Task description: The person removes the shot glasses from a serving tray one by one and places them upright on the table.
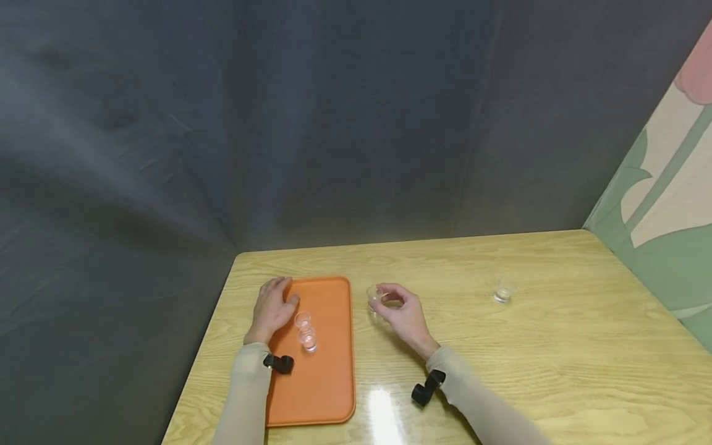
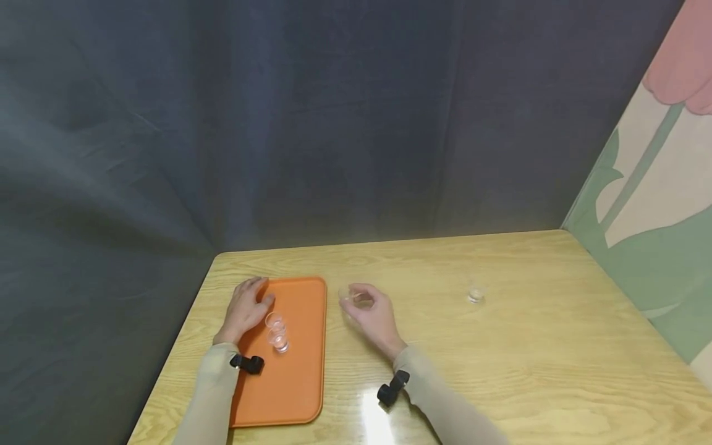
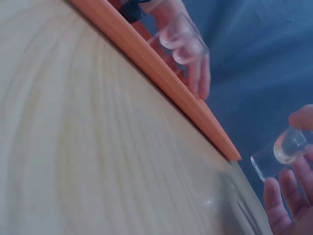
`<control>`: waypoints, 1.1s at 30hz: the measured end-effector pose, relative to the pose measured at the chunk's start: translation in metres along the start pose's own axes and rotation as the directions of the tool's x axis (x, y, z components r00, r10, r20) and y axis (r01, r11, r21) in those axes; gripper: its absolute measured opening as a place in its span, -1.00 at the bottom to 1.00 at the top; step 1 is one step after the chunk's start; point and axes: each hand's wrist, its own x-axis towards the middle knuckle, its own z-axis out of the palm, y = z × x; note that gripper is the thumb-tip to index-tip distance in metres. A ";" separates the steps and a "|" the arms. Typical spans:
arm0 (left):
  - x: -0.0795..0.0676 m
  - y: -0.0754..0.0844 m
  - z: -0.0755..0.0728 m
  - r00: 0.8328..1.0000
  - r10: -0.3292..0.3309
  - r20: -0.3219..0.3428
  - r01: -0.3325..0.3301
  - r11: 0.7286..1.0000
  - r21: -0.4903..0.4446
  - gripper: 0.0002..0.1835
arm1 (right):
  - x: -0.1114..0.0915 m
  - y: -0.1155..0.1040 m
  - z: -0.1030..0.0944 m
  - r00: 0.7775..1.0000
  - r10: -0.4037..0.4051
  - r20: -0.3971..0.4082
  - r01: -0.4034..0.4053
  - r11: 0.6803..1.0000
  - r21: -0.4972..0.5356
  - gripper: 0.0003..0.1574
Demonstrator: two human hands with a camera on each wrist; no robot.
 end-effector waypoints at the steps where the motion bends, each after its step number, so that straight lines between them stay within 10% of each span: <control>1: 0.000 0.000 0.000 1.000 -0.001 0.000 0.001 1.000 0.002 -0.39 | 0.001 0.000 -0.004 1.000 0.010 -0.010 -0.010 1.000 -0.006 -0.57; 33: 0.000 0.002 0.001 1.000 -0.017 -0.004 0.017 1.000 -0.005 -0.38 | -0.008 0.006 -0.114 0.969 0.210 -0.127 -0.219 0.974 -0.057 -0.35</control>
